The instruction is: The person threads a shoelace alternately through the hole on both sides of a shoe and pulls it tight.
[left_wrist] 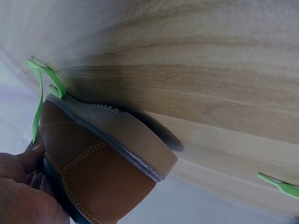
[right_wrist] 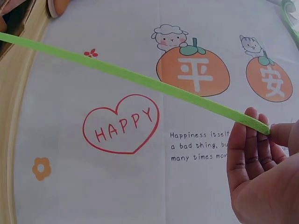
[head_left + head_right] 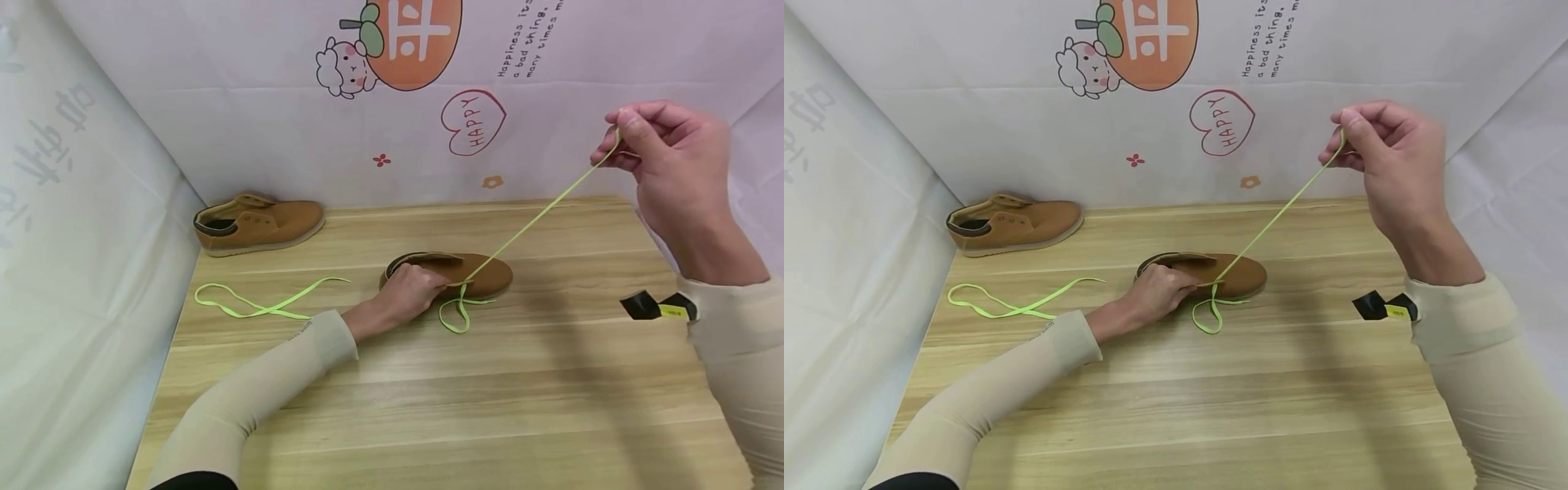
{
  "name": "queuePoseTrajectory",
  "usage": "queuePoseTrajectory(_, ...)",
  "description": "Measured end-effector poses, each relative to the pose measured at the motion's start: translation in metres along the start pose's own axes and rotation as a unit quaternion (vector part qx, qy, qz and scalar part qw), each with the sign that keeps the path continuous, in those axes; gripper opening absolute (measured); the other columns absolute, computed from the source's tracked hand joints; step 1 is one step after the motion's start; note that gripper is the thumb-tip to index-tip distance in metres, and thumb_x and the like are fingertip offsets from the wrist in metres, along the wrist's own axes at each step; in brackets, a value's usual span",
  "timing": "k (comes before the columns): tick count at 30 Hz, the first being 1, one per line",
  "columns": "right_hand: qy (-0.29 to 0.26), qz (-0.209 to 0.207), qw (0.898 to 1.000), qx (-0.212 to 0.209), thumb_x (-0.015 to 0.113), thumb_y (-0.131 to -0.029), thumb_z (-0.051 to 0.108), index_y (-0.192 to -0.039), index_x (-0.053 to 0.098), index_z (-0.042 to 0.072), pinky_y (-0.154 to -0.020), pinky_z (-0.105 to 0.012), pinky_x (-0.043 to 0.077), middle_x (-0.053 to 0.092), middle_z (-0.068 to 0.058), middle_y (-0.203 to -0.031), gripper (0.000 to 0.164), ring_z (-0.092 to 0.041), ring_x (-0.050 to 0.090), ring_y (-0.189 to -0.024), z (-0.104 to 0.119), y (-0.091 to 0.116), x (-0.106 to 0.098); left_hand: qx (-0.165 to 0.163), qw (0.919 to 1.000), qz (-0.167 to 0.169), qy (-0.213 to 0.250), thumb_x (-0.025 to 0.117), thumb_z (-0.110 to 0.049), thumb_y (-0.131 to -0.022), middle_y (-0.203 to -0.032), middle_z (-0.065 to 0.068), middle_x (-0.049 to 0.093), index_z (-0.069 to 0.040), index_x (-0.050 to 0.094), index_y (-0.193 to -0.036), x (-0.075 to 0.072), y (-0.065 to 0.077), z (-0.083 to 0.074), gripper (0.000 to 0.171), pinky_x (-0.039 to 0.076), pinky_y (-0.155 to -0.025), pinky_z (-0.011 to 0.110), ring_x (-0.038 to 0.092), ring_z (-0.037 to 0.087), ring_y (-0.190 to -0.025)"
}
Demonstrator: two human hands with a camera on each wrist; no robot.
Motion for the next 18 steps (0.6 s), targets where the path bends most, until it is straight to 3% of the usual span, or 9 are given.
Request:
queuePoseTrajectory(7, 0.025, 0.016, 0.998, 0.051, 0.076, -0.093, -0.005, -0.104, 0.069, -0.02, -0.074, -0.032, 0.063, 0.074, -0.021, -0.092, 0.02, -0.028, 0.073, -0.072, -0.008, 0.002, -0.005, -0.035, 0.9987, 0.036, 0.006, 0.076, -0.014, -0.099, -0.09, -0.001, 0.08, -0.01, 0.081, -0.098, -0.001, -0.006, 0.003, 0.006, 0.061, -0.076, 0.034, 0.077, 0.014, -0.082)
queuePoseTrajectory(12, 0.062, 0.043, 0.993, 0.085, 0.074, -0.094, -0.009, -0.106, 0.072, -0.014, -0.075, -0.029, 0.063, 0.077, -0.017, -0.097, 0.013, -0.024, 0.075, -0.078, -0.017, 0.005, -0.008, -0.051, 0.9961, 0.072, 0.004, 0.072, -0.027, -0.103, -0.082, -0.003, 0.077, -0.012, 0.081, -0.097, -0.005, -0.011, 0.007, 0.019, 0.056, -0.069, 0.03, 0.066, 0.009, -0.067)
queuePoseTrajectory(15, 0.098, 0.064, 0.988, 0.096, 0.074, -0.094, -0.007, -0.108, 0.073, -0.013, -0.077, -0.028, 0.062, 0.078, -0.016, -0.099, 0.016, -0.022, 0.076, -0.08, -0.022, 0.007, -0.008, -0.052, 0.997, 0.057, 0.004, 0.07, -0.034, -0.104, -0.081, -0.003, 0.077, -0.012, 0.083, -0.096, -0.013, -0.015, 0.009, 0.026, 0.055, -0.066, 0.028, 0.062, 0.007, -0.063)
queuePoseTrajectory(18, 0.144, 0.076, 0.98, 0.115, 0.077, -0.093, -0.002, -0.111, 0.075, -0.01, -0.079, -0.027, 0.061, 0.08, -0.013, -0.1, 0.019, -0.018, 0.077, -0.082, -0.026, 0.01, -0.009, -0.054, 0.9984, 0.015, 0.003, 0.07, -0.03, -0.105, -0.088, -0.001, 0.08, -0.011, 0.084, -0.1, -0.022, -0.019, 0.013, 0.024, 0.058, -0.07, 0.027, 0.071, 0.007, -0.07)
Point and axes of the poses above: each hand's wrist, its own y-axis away from the middle knuckle, its own x-axis out of the palm, z = x × y, the point moved 5 cm from there along -y, towards the middle knuckle
